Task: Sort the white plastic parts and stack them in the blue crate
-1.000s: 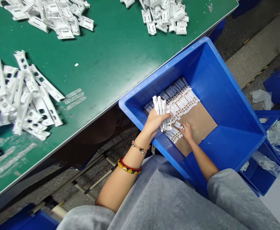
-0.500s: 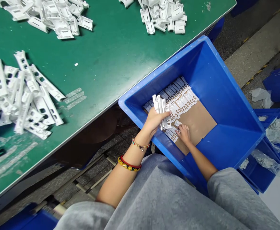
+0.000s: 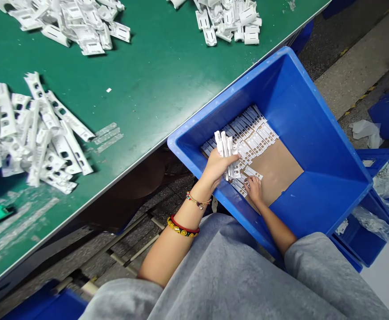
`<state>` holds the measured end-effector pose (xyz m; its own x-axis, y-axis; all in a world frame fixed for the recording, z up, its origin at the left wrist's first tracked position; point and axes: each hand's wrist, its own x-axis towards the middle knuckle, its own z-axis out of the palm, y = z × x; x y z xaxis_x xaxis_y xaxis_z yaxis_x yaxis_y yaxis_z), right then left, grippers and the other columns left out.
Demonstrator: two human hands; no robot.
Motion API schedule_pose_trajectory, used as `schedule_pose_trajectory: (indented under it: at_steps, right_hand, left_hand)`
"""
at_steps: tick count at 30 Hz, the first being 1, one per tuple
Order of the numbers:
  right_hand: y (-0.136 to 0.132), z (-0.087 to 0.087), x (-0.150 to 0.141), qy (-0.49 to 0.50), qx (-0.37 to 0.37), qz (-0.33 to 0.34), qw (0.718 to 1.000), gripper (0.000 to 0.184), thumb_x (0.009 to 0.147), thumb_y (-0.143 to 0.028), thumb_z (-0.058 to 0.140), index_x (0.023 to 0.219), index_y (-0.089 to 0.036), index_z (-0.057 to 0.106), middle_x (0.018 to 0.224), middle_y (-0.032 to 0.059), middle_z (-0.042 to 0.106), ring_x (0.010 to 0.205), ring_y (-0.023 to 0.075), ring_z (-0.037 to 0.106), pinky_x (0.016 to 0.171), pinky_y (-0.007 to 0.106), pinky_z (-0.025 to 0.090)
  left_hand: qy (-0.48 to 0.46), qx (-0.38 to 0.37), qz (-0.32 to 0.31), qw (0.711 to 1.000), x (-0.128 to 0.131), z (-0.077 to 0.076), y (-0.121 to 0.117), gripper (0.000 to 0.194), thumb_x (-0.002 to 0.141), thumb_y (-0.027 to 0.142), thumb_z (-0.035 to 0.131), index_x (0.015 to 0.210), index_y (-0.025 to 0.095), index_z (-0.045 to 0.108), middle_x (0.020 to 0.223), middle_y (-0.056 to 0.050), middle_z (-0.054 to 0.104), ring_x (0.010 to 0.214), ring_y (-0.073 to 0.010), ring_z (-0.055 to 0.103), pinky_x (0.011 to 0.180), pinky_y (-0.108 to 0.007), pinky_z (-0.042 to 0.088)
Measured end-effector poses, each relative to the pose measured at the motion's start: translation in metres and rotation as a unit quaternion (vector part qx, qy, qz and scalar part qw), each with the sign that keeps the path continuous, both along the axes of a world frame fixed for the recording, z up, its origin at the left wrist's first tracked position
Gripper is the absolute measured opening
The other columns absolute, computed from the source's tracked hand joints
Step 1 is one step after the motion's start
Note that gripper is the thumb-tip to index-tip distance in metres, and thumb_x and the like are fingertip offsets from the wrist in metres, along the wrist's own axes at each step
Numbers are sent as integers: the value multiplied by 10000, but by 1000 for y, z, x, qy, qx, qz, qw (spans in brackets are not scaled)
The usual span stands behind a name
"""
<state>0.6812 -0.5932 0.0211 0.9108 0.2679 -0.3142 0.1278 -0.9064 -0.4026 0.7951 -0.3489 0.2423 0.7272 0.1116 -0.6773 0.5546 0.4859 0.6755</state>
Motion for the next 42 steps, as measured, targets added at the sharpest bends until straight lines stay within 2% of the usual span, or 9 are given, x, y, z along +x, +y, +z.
schedule_pose_trajectory:
  at_steps: [14,22,27,32,36,42]
  right_hand:
    - [3,-3,-6,-23,9,-24,999,139,925,-249,521,989,-217,640,1060,96,603,1067,258,525,942,379,415]
    - [-11,10,-13,-49,-11,-39,998,133,934,-240,509,983,-219,630,1082,92,619,1062,253,550,908,382,432]
    - [-16,17,-22,-27,-16,20,999,116,914,-207,550,999,-237,624,1082,80,635,1053,243,561,889,370,458]
    - [-11,13,-32,20,6,98,995,105,860,-170,628,938,-238,637,1081,62,645,1032,214,571,889,325,473]
    - [2,9,-29,29,22,110,993,121,856,-181,651,962,-240,650,1063,49,646,1025,196,579,911,308,467]
    - [25,2,-21,24,20,118,993,158,914,-143,575,1012,-231,662,1116,62,644,1051,196,561,922,325,457]
  left_hand:
    - [4,-23,28,999,0,-5,1,374,433,180,825,731,155,600,690,29,626,645,-127,579,660,-267,482]
    - [5,-72,44,996,1,2,3,414,421,203,856,765,144,634,699,4,674,635,-143,626,677,-287,523]
    - [2,-40,44,998,5,0,5,455,390,210,868,766,146,621,677,14,661,605,-138,620,652,-282,524]
    - [-15,7,39,999,8,-1,4,459,390,176,856,785,152,622,663,38,645,612,-124,608,665,-271,519]
    - [0,51,22,998,11,4,3,453,400,173,842,787,167,606,641,47,630,603,-122,597,654,-264,507]
    - [4,61,-17,998,13,3,4,447,417,187,845,801,170,617,645,49,620,619,-131,610,687,-278,524]
